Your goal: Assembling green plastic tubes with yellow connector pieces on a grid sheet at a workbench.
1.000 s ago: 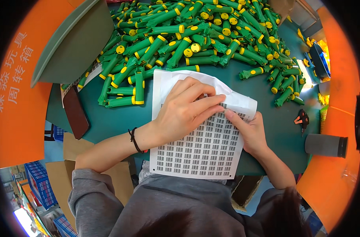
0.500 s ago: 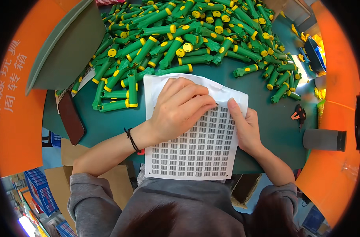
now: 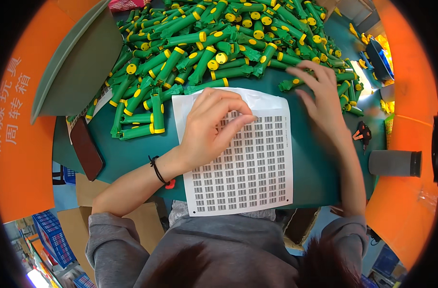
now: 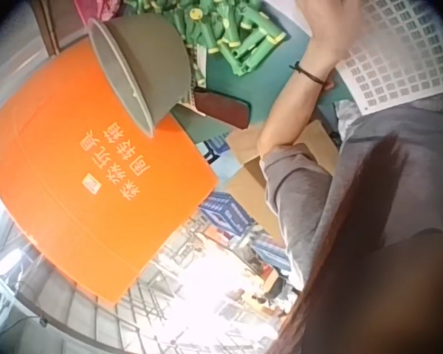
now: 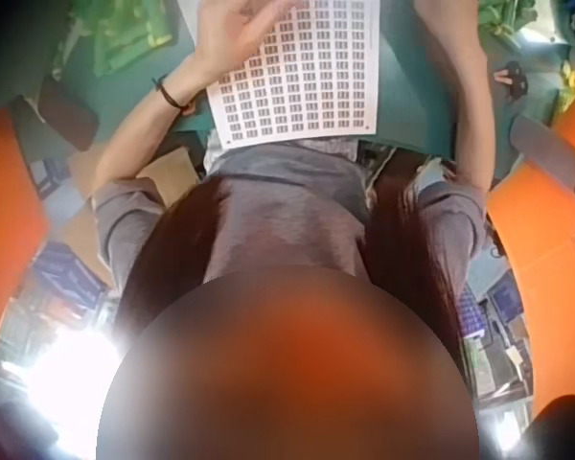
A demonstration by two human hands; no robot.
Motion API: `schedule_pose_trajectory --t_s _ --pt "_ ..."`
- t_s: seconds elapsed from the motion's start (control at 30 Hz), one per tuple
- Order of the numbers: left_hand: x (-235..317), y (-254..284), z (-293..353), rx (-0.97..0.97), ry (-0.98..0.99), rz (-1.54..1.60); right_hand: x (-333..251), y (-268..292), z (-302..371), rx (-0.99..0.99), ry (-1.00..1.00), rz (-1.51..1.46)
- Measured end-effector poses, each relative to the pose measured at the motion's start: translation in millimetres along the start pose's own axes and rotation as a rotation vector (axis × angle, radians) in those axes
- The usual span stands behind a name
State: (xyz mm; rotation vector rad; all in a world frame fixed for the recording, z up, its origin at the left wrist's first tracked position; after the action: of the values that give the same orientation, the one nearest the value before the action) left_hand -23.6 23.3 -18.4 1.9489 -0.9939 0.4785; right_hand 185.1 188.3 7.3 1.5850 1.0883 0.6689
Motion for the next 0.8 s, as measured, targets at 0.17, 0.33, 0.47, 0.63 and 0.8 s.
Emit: schedule_pose_trajectory --t_s 0.17,0.33,0.47,0.63,0.8 --pt "1.5 3.1 -1.1 -0.030 0.038 0.052 13.0 12.9 -13.2 -0.157 0.131 0.078" --pt "8.7 19.9 -7.3 -0.019 0.248 0.379 -23.0 18.6 10.8 0.070 -0.292 -1.062" --pt "40.5 38.8 -31.3 -0.257 0.400 0.620 -57.0 3.1 36.5 0.035 -0.358 -1.559" --pt "35.9 20.6 -31.4 -0.209 0.398 0.926 -70.0 -6.2 42.2 -0.060 -0.294 -1.783" --pt "36.8 18.9 -27.4 -0.224 0.055 0.661 -84.5 -1.5 34.7 -0.200 -0.453 -2.104"
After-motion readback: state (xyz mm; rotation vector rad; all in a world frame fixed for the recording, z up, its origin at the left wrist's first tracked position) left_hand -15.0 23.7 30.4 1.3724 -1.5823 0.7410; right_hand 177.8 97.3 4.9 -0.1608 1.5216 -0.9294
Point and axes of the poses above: each hand's wrist, its own z-axis away from the middle knuckle, its own y-axis out of the back of the hand, x = y × z, the point moved 2 cm from there along -z, towards the middle knuckle, and after that the axes turned 10 degrees about -x, right-handed, at the moved point
